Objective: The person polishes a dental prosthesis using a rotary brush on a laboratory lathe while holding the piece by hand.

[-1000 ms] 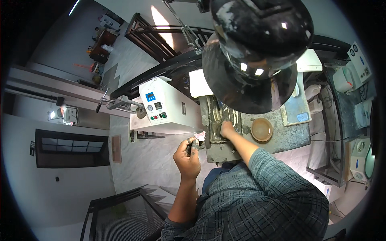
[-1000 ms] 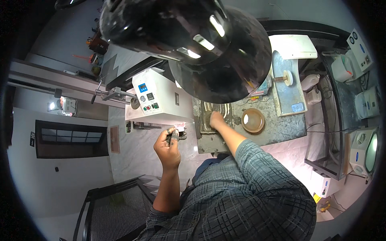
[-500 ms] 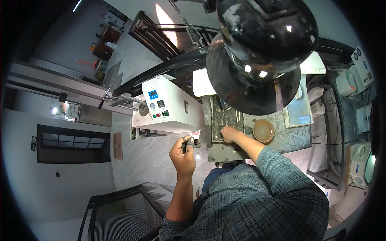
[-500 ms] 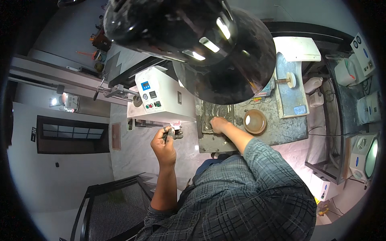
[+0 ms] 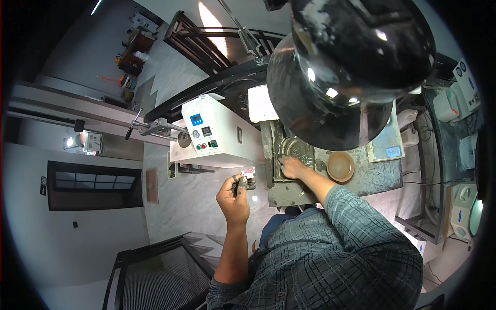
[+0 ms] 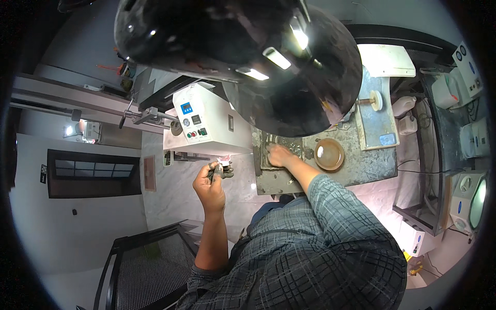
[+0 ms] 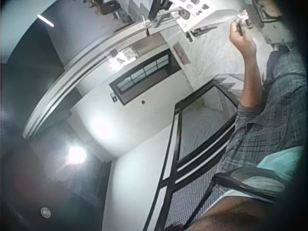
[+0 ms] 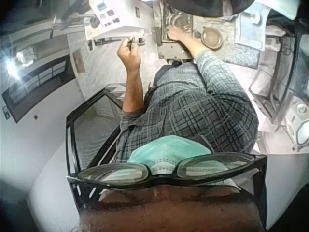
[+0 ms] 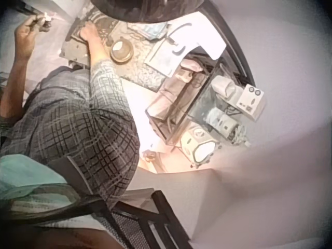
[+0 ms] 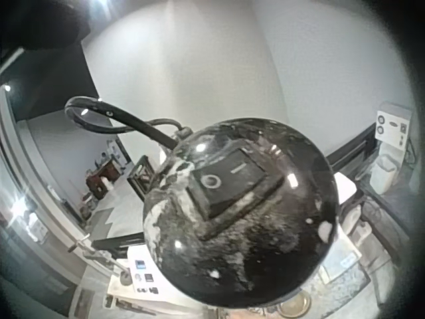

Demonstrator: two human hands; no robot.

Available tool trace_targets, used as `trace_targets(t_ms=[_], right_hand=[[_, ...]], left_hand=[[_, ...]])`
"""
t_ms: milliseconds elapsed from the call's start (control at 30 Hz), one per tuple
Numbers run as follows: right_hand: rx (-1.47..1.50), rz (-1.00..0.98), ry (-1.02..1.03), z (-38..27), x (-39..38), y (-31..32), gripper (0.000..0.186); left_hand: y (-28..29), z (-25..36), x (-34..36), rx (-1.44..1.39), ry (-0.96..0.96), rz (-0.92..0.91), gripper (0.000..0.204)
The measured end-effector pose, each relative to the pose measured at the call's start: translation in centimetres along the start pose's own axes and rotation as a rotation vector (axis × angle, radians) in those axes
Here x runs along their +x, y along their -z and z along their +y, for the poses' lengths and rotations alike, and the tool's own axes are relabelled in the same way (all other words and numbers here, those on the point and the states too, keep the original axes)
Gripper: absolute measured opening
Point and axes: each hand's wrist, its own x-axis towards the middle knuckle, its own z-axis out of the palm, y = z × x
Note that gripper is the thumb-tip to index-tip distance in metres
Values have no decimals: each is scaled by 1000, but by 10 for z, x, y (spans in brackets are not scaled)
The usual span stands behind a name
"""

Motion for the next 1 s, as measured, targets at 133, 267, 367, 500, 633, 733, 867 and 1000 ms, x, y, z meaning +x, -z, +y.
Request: trace_targets(t_ms=[133, 267, 367, 500, 633, 733, 867, 1000], right_hand=[[-27, -47, 116, -2, -29, 8, 38], [-126, -208, 138, 7, -31, 22, 36], [-98, -214, 40, -1, -25, 28, 43], [-115, -199, -36, -26, -31, 30, 75], [-80, -161, -83, -22, -27, 5, 81], [-35, -136, -125, -14, -19, 0, 73], [-32, -176, -92, -20, -18, 4, 67], [-82, -253, -75, -17, -18, 4, 69]], left_hand=[[1, -5, 2, 14, -2, -11, 13], [-5, -6, 7, -23, -16, -17, 14], [-4, -9, 8, -37, -13, -19, 16], [-2, -7, 5, -21, -35, -6, 17], [-3, -10, 4, -28, -4, -13, 18], [-5, -11, 2, -51, -7, -9, 18], [1, -11, 0, -33, 12, -2, 18], [0, -10, -1, -28, 11, -9, 18]])
